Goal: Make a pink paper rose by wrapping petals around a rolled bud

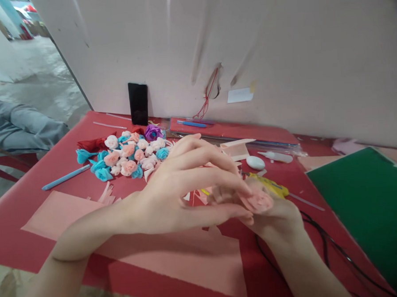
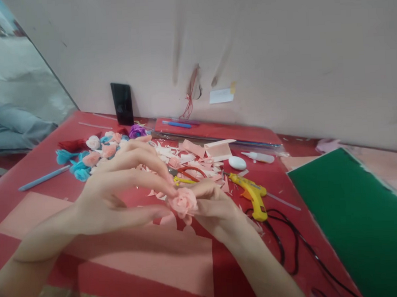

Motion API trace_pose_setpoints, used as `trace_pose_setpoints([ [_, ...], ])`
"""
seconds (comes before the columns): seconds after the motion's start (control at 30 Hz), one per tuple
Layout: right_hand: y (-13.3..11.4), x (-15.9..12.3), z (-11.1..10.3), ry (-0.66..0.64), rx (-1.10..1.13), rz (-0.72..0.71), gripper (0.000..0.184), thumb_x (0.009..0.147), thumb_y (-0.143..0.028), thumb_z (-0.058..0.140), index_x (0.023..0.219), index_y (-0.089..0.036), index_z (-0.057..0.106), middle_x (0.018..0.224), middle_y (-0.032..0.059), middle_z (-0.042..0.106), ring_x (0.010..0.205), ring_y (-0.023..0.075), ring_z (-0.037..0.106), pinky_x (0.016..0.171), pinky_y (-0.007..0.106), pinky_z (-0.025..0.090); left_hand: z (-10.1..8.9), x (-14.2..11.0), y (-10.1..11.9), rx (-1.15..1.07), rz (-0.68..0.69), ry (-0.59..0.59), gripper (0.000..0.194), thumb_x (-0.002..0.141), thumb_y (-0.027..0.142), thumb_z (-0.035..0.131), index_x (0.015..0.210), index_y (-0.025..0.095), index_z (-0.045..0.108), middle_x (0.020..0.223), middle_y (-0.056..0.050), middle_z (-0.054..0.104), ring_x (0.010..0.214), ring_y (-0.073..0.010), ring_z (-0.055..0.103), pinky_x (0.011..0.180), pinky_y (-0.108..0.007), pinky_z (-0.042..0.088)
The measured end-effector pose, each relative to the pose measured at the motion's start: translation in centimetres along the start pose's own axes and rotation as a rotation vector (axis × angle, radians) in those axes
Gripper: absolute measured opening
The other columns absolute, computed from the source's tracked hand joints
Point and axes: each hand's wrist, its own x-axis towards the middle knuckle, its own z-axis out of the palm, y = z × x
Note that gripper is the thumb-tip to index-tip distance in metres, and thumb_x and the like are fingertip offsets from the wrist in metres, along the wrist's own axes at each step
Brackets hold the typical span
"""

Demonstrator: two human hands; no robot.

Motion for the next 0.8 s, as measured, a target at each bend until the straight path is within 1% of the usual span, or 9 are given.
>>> trace_pose_setpoints([
  [0.1,0.5,-0.4,0.2,0.043,0.116,0.073,0.017,0.070,-0.039,0.069,0.063,-0.024,0.070,0.045,-0.0046,0.052,0.041,0.0104,0.049,0.041,0.022,0.044,0.0,-0.1,0.1,-0.007,-0.041,0.018,0.011,0.073,0.023,0.071,0.073,0.016,0.063,0.080,-0.004,0.065,0.077,-0.0136,0.057,0.076,-0.030,0.045],
  [0.2,0.8,-0.7,0.4,0.063,0.198,0.120,0.012,0.069,-0.038,0.071,0.065,-0.027,0.072,0.047,-0.0041,0.052,0.043,0.0099,0.048,0.043,0.022,0.044,-0.1,-0.2,0.4,-0.031,-0.100,0.022,0.014,0.069,0.022,0.074,0.071,0.015,0.062,0.080,-0.003,0.064,0.078,-0.0133,0.056,0.077,-0.030,0.044],
  [0.3,0.8,-0.8,0.5,0.046,0.240,0.133,0.007,0.068,-0.036,0.071,0.067,-0.029,0.073,0.050,-0.0039,0.051,0.046,0.0089,0.046,0.045,0.021,0.042,-0.3,-0.2,0.7,-0.067,-0.197,-0.046,0.012,0.070,0.020,0.074,0.073,0.016,0.062,0.087,-0.002,0.063,0.085,-0.0121,0.054,0.083,-0.028,0.043],
  [0.37,0.8,-0.7,0.5,0.018,0.256,0.137,0.008,0.067,-0.034,0.071,0.065,-0.027,0.073,0.049,-0.0031,0.050,0.049,0.0094,0.047,0.045,0.021,0.041,-0.5,-0.2,0.9,-0.103,-0.265,-0.086,0.011,0.070,0.019,0.073,0.071,0.017,0.062,0.089,-0.001,0.062,0.088,-0.0115,0.054,0.085,-0.026,0.044],
  [0.47,0.8,-0.6,0.3,-0.007,0.262,0.141,0.007,0.067,-0.031,0.072,0.063,-0.025,0.073,0.050,-0.0020,0.050,0.055,0.0108,0.050,0.047,0.020,0.041,-0.6,-0.1,1.1,-0.154,-0.311,-0.138,0.011,0.071,0.016,0.072,0.067,0.016,0.062,0.088,-0.001,0.061,0.089,-0.0106,0.054,0.083,-0.023,0.045],
  [0.53,0.8,-0.6,0.2,-0.010,0.259,0.139,0.004,0.068,-0.029,0.071,0.067,-0.027,0.074,0.051,-0.0025,0.052,0.057,0.0103,0.051,0.048,0.019,0.041,-0.6,-0.1,1.0,-0.159,-0.293,-0.150,0.011,0.072,0.014,0.071,0.066,0.016,0.062,0.088,-0.001,0.060,0.090,-0.0103,0.054,0.082,-0.022,0.045],
  [0.6,0.7,-0.6,0.2,-0.006,0.247,0.152,0.005,0.068,-0.031,0.071,0.067,-0.027,0.074,0.050,-0.0031,0.052,0.053,0.0089,0.050,0.047,0.018,0.041,-0.5,-0.2,0.8,-0.129,-0.231,-0.119,0.010,0.072,0.013,0.070,0.067,0.017,0.063,0.087,-0.002,0.061,0.088,-0.0107,0.054,0.083,-0.023,0.044],
  [0.73,0.6,-0.7,0.5,0.044,0.227,0.199,0.012,0.064,-0.039,0.074,0.061,-0.028,0.073,0.045,-0.0052,0.048,0.041,0.0047,0.041,0.043,0.016,0.037,-0.3,-0.2,0.3,-0.029,-0.026,-0.013,0.009,0.078,0.016,0.065,0.069,0.019,0.063,0.083,-0.003,0.062,0.080,-0.0122,0.055,0.082,-0.029,0.044],
  [0.8,0.6,-0.7,0.8,0.075,0.199,0.223,0.016,0.062,-0.042,0.074,0.060,-0.027,0.072,0.044,-0.0054,0.046,0.039,0.0042,0.038,0.040,0.016,0.035,-0.2,-0.2,0.1,0.016,0.056,0.024,0.014,0.082,0.021,0.060,0.068,0.021,0.062,0.078,-0.001,0.063,0.077,-0.0125,0.055,0.081,-0.030,0.045],
])
